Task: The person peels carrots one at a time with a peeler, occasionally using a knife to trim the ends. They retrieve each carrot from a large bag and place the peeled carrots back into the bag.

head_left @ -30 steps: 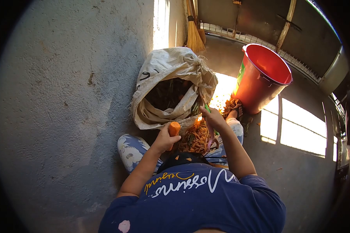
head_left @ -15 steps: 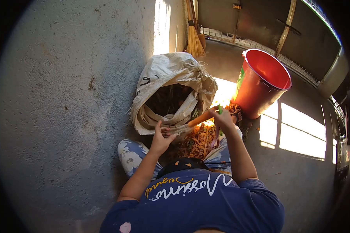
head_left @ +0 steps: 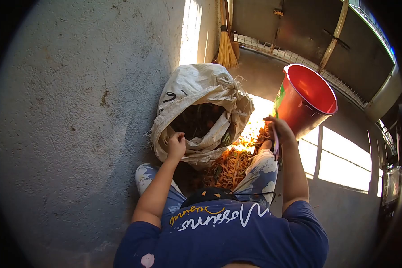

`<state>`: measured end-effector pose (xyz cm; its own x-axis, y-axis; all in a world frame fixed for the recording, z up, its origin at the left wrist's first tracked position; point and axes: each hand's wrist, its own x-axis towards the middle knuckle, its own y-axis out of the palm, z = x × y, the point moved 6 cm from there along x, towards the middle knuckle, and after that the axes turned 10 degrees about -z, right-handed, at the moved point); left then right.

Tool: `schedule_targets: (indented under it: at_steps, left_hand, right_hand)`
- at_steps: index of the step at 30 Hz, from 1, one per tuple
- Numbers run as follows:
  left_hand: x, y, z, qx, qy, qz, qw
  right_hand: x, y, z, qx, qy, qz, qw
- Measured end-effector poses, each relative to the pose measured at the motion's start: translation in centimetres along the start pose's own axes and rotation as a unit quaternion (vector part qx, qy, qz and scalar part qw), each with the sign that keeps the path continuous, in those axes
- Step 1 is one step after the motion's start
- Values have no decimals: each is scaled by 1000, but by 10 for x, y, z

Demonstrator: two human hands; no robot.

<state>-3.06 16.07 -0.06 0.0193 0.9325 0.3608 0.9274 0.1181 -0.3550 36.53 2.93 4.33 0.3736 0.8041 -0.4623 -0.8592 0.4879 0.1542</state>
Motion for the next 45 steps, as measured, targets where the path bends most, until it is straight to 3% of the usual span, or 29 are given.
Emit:
schedule_targets:
  at_steps: [1, 3, 5, 6, 7, 9, 10, 12, 15, 16, 20, 22, 27, 30, 32, 40, 41, 43, 45]
  left_hand:
    - [15, 6, 13, 49, 14, -7, 999]
    - [42, 19, 39, 97, 29, -10, 995]
    - [60, 37, 62, 259, 73, 56, 961]
    - [63, 44, 66, 297, 52, 126, 945]
    - [69, 49, 67, 295, 52, 129, 945]
    - [63, 67, 90, 412, 7, 304, 859]
    - [63, 71, 94, 411, 8, 309, 858]
    - [63, 77, 113, 467, -80, 344, 811]
    - [68, 95, 170, 451, -149, 278, 835]
    - [65, 86, 135, 463, -172, 295, 818]
    - [75, 119, 198, 435, -136, 248, 855]
    - [84, 116, 202, 414, -118, 49, 901]
    - [80, 131, 207, 349, -91, 33, 932]
    - [82, 129, 200, 304, -67, 13, 950]
    - [89, 125, 192, 273, -49, -5, 961]
    - [98, 107, 143, 142, 29, -59, 988]
    - [94, 104, 132, 143, 31, -62, 987]
    - [70, 105, 99, 127, -78, 11, 989]
    - [47, 93, 60, 138, -74, 50, 986]
  right_hand:
    - [-9, 15, -30, 62, 39, 73, 995]
    - [-20, 27, -90, 131, 121, 104, 978]
    - [-13, 25, -152, 267, 197, 167, 929]
    - [-17, 26, -165, 271, 197, 150, 930]
    - [-20, 29, -172, 275, 196, 133, 932]
    - [-27, 31, -169, 254, 182, 152, 938]
    - [-29, 33, -167, 253, 203, 157, 933]
    - [-22, 33, -167, 273, 227, 179, 917]
    - [-8, 34, -174, 239, 204, 162, 935]
    - [-9, 37, -174, 224, 217, 132, 941]
    - [-9, 42, -182, 221, 242, 149, 933]
    - [-9, 41, -180, 213, 241, 136, 937]
    - [-7, 38, -180, 172, 248, 106, 947]
    - [-5, 45, -183, 201, 253, 151, 934]
    - [-3, 46, -183, 146, 242, 114, 953]
    - [-2, 52, -185, 142, 259, 147, 944]
    - [-2, 53, -185, 132, 263, 146, 945]
    - [-9, 56, -178, 122, 252, 127, 952]
    - [-11, 52, -177, 115, 238, 108, 959]
